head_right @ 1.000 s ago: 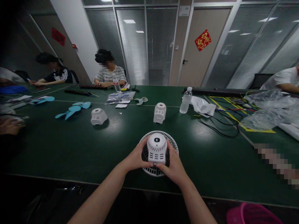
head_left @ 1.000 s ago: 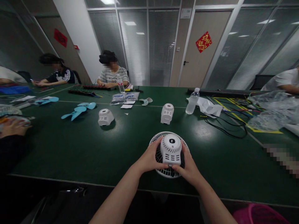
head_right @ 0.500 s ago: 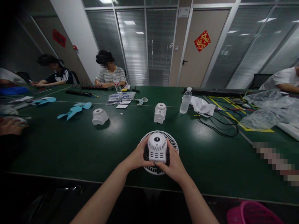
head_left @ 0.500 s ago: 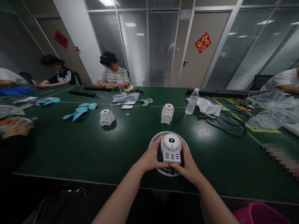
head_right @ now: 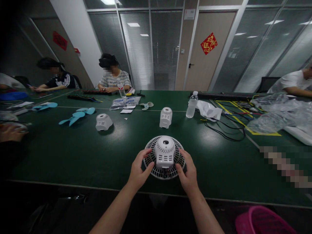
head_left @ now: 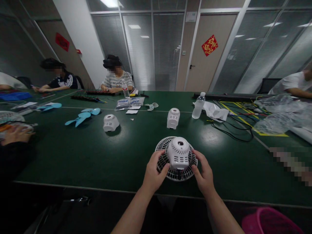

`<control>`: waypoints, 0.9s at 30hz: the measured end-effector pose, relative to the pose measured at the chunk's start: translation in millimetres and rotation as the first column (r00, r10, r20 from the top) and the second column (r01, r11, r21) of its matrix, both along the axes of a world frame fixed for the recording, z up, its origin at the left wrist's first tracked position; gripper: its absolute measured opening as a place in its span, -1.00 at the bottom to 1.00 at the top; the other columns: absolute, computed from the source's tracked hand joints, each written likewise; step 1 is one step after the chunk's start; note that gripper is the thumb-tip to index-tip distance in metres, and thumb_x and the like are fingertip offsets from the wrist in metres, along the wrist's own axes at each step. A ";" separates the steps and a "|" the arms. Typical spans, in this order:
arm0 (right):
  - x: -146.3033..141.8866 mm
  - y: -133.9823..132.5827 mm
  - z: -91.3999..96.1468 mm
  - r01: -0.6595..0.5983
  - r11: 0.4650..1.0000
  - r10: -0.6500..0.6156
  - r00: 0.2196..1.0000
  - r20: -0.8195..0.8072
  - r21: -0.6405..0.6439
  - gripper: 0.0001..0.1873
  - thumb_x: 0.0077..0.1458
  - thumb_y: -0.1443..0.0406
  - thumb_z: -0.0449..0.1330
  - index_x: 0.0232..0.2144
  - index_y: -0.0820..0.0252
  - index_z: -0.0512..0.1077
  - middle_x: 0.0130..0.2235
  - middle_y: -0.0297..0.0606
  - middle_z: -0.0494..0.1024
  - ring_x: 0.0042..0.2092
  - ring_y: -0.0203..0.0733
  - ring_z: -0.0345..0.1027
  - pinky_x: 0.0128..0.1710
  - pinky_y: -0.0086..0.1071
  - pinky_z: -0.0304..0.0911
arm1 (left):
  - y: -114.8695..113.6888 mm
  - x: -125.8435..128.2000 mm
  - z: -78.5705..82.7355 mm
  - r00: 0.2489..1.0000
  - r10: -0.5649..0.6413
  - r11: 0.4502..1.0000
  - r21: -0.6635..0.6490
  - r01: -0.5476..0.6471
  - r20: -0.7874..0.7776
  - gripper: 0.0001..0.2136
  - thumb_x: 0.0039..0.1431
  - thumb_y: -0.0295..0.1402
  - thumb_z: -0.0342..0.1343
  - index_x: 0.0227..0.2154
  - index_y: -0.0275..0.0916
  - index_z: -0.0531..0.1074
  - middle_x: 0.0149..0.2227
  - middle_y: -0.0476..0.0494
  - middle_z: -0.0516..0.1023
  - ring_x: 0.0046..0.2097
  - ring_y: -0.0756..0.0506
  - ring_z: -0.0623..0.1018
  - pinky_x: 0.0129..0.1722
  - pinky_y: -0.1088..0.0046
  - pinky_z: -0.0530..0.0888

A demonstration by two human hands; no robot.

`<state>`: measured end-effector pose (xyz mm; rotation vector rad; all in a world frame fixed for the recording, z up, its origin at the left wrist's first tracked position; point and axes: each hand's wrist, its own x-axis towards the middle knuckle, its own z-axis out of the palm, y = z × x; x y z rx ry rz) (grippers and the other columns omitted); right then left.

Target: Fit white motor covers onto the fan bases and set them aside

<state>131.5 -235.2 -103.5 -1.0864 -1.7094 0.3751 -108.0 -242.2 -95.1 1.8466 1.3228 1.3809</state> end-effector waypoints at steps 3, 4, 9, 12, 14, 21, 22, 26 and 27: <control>-6.4 -5.0 1.4 0.028 0.998 -0.031 0.998 0.050 0.055 -0.62 0.26 0.24 0.13 0.13 0.02 0.38 0.11 -0.12 0.52 0.16 0.10 0.38 0.18 0.11 0.29 | -16.1 26.0 -3.9 0.996 0.089 0.996 -0.007 -0.089 -0.003 -0.38 0.17 -0.27 0.15 0.27 -0.12 0.10 0.28 -0.26 0.27 0.30 -0.28 0.31 0.25 0.02 0.35; -8.4 -6.7 1.5 0.027 0.998 -0.031 0.997 0.069 0.063 -0.62 0.26 0.25 0.14 0.11 0.01 0.40 0.08 -0.12 0.54 0.13 0.09 0.42 0.15 0.09 0.33 | -19.5 34.8 -4.2 0.993 0.116 0.993 -0.017 -0.116 -0.004 -0.31 0.14 -0.28 0.18 0.30 -0.12 0.04 0.30 -0.27 0.22 0.32 -0.29 0.27 0.28 0.00 0.32; -11.0 -12.3 0.1 0.037 0.994 -0.052 0.988 0.145 0.102 -0.69 0.24 0.30 0.13 0.01 0.02 0.49 -0.07 -0.15 0.64 -0.04 0.07 0.55 0.00 0.02 0.47 | -25.2 68.3 -5.0 0.977 0.209 0.977 -0.041 -0.211 -0.042 -0.15 0.09 -0.32 0.23 0.37 -0.10 -0.12 0.38 -0.28 0.07 0.39 -0.34 0.14 0.34 -0.09 0.22; -9.6 -12.6 0.1 0.030 0.991 -0.050 0.986 0.157 0.127 -0.73 0.24 0.33 0.12 -0.07 0.04 0.54 -0.14 -0.16 0.67 -0.12 0.05 0.59 -0.07 -0.03 0.52 | -24.9 77.3 -10.6 0.965 0.250 0.967 -0.021 -0.252 -0.075 -0.17 0.15 -0.37 0.17 0.38 -0.11 -0.18 0.41 -0.29 0.00 0.41 -0.33 0.10 0.35 -0.10 0.19; -9.4 -12.3 1.0 0.033 0.992 -0.053 0.985 0.161 0.124 -0.72 0.24 0.33 0.11 -0.08 0.04 0.55 -0.16 -0.16 0.67 -0.14 0.04 0.59 -0.10 -0.03 0.53 | -24.4 78.7 -14.3 0.961 0.262 0.965 -0.004 -0.263 -0.090 -0.19 0.18 -0.40 0.13 0.38 -0.10 -0.20 0.41 -0.29 -0.01 0.42 -0.32 0.08 0.35 -0.10 0.19; -11.0 -12.6 5.6 0.027 0.997 -0.034 0.996 0.086 0.072 -0.75 0.25 0.31 0.09 -0.12 0.03 0.55 -0.13 -0.16 0.66 -0.09 0.05 0.57 -0.05 -0.04 0.48 | -27.3 78.5 -9.4 0.959 0.275 0.961 -0.022 -0.277 -0.061 -0.15 0.11 -0.38 0.20 0.37 -0.10 -0.17 0.39 -0.32 0.04 0.41 -0.36 0.10 0.34 -0.11 0.20; -10.5 -12.4 5.7 0.047 0.997 -0.050 0.997 0.053 0.067 -0.76 0.26 0.31 0.09 -0.14 0.04 0.55 -0.13 -0.16 0.66 -0.08 0.05 0.56 -0.04 -0.04 0.47 | -28.3 81.1 -8.3 0.954 0.295 0.954 -0.039 -0.297 -0.048 -0.12 0.07 -0.37 0.23 0.36 -0.11 -0.18 0.38 -0.35 0.04 0.40 -0.38 0.10 0.33 -0.13 0.20; -5.3 -9.8 3.1 0.203 0.979 -0.200 0.975 -0.092 0.022 -0.77 0.28 0.25 0.07 -0.22 0.09 0.55 -0.19 -0.16 0.65 -0.13 0.03 0.55 -0.05 -0.07 0.43 | -30.7 98.2 -7.9 0.914 0.403 0.912 -0.055 -0.406 -0.052 0.00 -0.03 -0.34 0.31 0.36 -0.17 -0.25 0.34 -0.47 0.07 0.37 -0.46 0.13 0.29 -0.23 0.17; -3.7 -8.8 2.1 0.238 0.971 -0.236 0.965 -0.117 0.000 -0.76 0.28 0.24 0.07 -0.23 0.10 0.55 -0.20 -0.16 0.65 -0.14 0.02 0.54 -0.06 -0.09 0.42 | -30.6 102.4 -8.3 0.901 0.429 0.900 -0.047 -0.432 -0.064 0.00 -0.02 -0.36 0.30 0.36 -0.18 -0.25 0.33 -0.48 0.09 0.37 -0.47 0.13 0.28 -0.25 0.17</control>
